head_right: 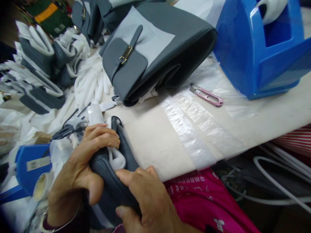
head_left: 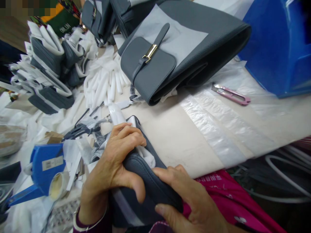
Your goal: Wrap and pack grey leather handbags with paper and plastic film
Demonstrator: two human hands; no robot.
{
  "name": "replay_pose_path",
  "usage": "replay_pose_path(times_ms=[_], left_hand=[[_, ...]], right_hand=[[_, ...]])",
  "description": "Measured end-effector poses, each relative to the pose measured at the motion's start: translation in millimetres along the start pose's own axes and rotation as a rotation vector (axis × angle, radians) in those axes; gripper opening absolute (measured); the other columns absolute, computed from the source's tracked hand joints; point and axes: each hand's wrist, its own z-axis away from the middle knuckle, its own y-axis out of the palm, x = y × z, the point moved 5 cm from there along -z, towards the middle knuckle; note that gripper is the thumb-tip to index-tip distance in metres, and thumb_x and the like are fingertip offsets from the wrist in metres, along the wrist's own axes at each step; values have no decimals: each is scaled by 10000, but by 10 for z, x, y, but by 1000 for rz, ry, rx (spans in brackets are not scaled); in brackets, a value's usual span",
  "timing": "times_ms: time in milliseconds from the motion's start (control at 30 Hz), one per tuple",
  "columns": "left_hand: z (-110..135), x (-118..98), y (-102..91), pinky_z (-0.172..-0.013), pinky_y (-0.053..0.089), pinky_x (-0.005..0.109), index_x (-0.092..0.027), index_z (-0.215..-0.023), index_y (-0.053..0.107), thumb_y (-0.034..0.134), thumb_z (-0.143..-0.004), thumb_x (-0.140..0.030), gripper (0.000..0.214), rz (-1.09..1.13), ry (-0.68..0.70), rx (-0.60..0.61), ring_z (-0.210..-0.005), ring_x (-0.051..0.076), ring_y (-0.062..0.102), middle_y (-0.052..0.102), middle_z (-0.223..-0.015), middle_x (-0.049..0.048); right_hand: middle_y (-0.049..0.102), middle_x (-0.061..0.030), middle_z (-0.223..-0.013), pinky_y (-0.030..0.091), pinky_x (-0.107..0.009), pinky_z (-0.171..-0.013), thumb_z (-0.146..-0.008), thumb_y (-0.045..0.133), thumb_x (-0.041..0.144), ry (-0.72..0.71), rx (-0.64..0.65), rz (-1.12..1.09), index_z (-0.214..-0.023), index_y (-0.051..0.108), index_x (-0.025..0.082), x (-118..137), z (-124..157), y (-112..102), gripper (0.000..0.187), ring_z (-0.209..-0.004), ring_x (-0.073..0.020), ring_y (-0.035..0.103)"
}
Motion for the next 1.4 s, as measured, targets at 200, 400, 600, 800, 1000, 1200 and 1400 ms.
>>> replay_pose_path(times_ms=[200, 400, 600, 800, 1000, 1200, 1400], left_hand=[[13, 23, 1, -1031, 310, 492, -189, -900, 569, 326, -521, -945, 880, 20, -31, 5, -956, 277, 541, 592, -917, 80], [30, 9, -33, -1013, 320, 495, -185, -913, 566, 282, -543, -948, 894, 93, -5, -20, -965, 281, 527, 578, -912, 86], [38, -70, -6, -1007, 273, 483, -199, -929, 565, 406, -717, -803, 659, 124, 114, 106, -982, 251, 496, 589, -934, 67], [4, -126, 46, -979, 248, 456, -210, -923, 602, 418, -848, -644, 477, 91, 183, 281, -1015, 246, 453, 576, -1000, 68], [-16, -141, 112, -961, 249, 438, -226, -986, 603, 451, -873, -571, 394, 55, 219, 305, -1008, 239, 440, 572, -1002, 65], [-5, -131, 99, -966, 253, 433, -204, -943, 594, 433, -880, -573, 408, 70, 197, 298, -982, 226, 443, 558, -976, 65], [32, -203, 34, -995, 238, 410, -208, -903, 559, 416, -885, -587, 405, 49, 204, 237, -910, 190, 477, 572, -903, 35]], right_hand=[[662, -40, -1043, 491, -301, -850, -812, 572, 232, 37, 174, -236, -1323, 474, 229, -40, -43, 35, 520, -927, -181, 613], [647, -8, -981, 406, -306, -934, -829, 581, 221, 52, 508, -246, -1169, 575, 249, 129, -261, -34, 342, -976, -170, 559], [627, -20, -941, 389, -307, -912, -802, 554, 140, 51, 646, -130, -991, 588, 201, 131, -335, 4, 201, -924, -164, 543], [634, -27, -941, 366, -308, -958, -859, 577, 262, -65, 696, -118, -941, 599, 174, -10, -279, 2, 122, -961, -160, 548], [509, -120, -1315, 202, -397, -1123, -767, 676, 438, -324, 798, 40, -1290, 484, 149, -126, -260, -184, 627, -1306, -241, 362], [453, -224, -1365, 110, -411, -1162, -644, 735, 538, -555, 964, 252, -1335, 435, 6, -309, -335, -45, 923, -1361, -311, 277], [598, -140, -1215, 149, -505, -1145, -774, 625, 480, -696, 950, 417, -1208, 588, 146, -334, -501, 95, 549, -1318, -303, 360]])
